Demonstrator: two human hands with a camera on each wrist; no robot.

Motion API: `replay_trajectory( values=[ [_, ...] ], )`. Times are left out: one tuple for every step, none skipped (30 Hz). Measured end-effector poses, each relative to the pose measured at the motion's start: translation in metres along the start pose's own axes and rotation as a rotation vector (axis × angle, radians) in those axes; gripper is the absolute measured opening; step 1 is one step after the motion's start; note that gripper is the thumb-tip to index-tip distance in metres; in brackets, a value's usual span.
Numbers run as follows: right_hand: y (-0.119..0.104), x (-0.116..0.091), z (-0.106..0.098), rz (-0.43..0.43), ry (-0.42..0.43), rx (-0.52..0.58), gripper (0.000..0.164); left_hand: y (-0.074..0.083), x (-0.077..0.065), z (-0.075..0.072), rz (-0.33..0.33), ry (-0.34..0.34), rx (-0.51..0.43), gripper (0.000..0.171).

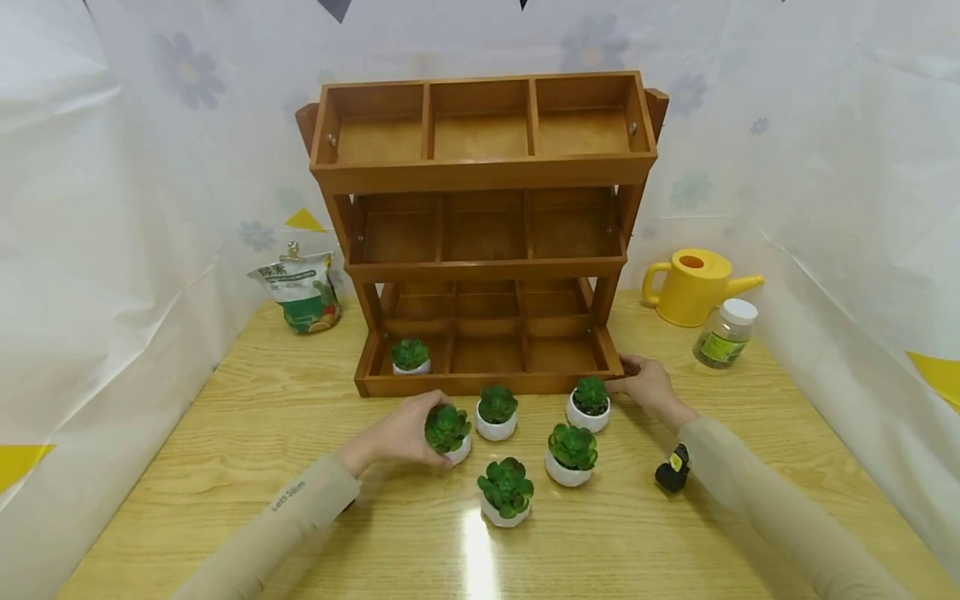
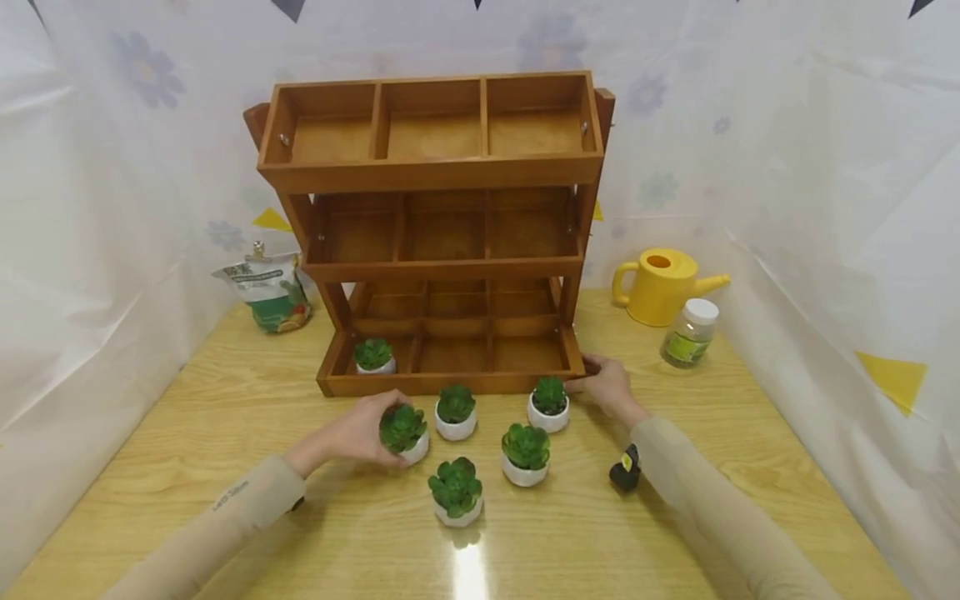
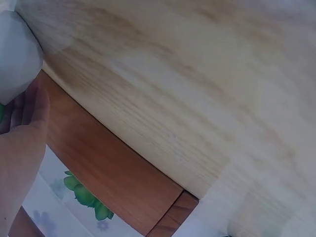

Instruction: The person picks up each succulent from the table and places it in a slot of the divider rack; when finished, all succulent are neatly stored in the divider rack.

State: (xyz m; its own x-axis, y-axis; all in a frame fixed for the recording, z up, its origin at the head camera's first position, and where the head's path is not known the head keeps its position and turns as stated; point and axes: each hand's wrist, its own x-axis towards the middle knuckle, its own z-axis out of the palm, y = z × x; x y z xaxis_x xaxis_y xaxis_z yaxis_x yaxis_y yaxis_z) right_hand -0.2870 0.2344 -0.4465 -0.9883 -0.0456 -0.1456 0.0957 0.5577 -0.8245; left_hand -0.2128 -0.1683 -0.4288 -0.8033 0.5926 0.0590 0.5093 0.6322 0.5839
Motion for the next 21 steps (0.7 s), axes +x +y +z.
replay_trajectory(
  values=[
    [0.000,0.000,0.000,0.001,0.000,0.003,0.077,-0.001,0.000,0.000,-0.002,0.002,-0.006,0.068],
    [0.001,0.001,0.000,0.001,-0.002,0.003,0.078,-0.002,-0.001,0.000,-0.004,0.004,-0.010,0.067],
    [0.001,0.001,0.000,0.004,-0.003,0.008,0.078,-0.003,-0.001,0.001,-0.001,0.007,-0.013,0.067],
    [0.001,0.001,0.000,0.007,-0.003,0.009,0.078,-0.003,-0.001,0.001,-0.002,0.009,-0.021,0.067],
    [0.002,0.001,0.000,0.010,-0.004,0.010,0.078,-0.004,-0.001,0.001,-0.006,0.009,-0.027,0.066],
    [0.002,0.001,0.000,0.011,-0.006,0.007,0.078,-0.005,-0.001,0.002,-0.011,0.009,-0.032,0.066],
    [0.003,0.001,0.000,0.013,-0.007,0.007,0.078,-0.005,-0.001,0.002,-0.015,0.008,-0.036,0.066],
    [0.003,0.001,-0.001,0.014,-0.009,0.008,0.078,-0.006,-0.001,0.002,-0.021,0.007,-0.044,0.066],
    [0.004,0.001,-0.001,0.012,-0.008,0.011,0.077,-0.006,-0.001,0.003,-0.022,0.005,-0.049,0.067],
    [0.004,0.001,-0.001,0.009,-0.008,0.009,0.077,-0.007,-0.001,0.003,-0.030,0.001,-0.050,0.067],
    [0.004,0.001,-0.001,0.006,-0.011,0.014,0.077,-0.007,-0.001,0.003,-0.037,-0.005,-0.050,0.068],
    [0.005,0.001,-0.001,0.001,-0.015,0.025,0.077,-0.007,-0.002,0.003,-0.040,-0.009,-0.052,0.068],
    [0.006,0.001,-0.001,-0.005,-0.018,0.039,0.077,-0.007,-0.002,0.003,-0.047,-0.013,-0.053,0.070],
    [0.007,0.001,-0.001,-0.009,-0.024,0.055,0.076,-0.007,-0.002,0.003,-0.057,-0.019,-0.056,0.071],
    [0.008,0.000,-0.001,-0.012,-0.029,0.071,0.076,-0.007,-0.002,0.003,-0.063,-0.022,-0.054,0.071],
    [0.009,0.000,-0.002,-0.011,-0.035,0.087,0.075,-0.007,-0.002,0.002,-0.072,-0.026,-0.054,0.072],
    [0.009,0.000,-0.002,-0.011,-0.041,0.103,0.075,-0.006,-0.003,0.002,-0.077,-0.027,-0.062,0.072],
    [0.010,0.000,-0.002,-0.011,-0.046,0.117,0.075,-0.006,-0.003,0.002,-0.078,-0.024,-0.063,0.072],
    [0.011,0.000,-0.002,-0.009,-0.048,0.127,0.075,-0.006,-0.002,0.002,-0.077,-0.021,-0.062,0.071],
    [0.012,0.000,-0.002,-0.010,-0.051,0.130,0.075,-0.005,-0.002,0.002,-0.071,-0.016,-0.061,0.070],
    [0.013,0.001,-0.002,-0.008,-0.050,0.136,0.075,-0.005,-0.002,0.003,-0.066,-0.010,-0.061,0.069]
  ],
)
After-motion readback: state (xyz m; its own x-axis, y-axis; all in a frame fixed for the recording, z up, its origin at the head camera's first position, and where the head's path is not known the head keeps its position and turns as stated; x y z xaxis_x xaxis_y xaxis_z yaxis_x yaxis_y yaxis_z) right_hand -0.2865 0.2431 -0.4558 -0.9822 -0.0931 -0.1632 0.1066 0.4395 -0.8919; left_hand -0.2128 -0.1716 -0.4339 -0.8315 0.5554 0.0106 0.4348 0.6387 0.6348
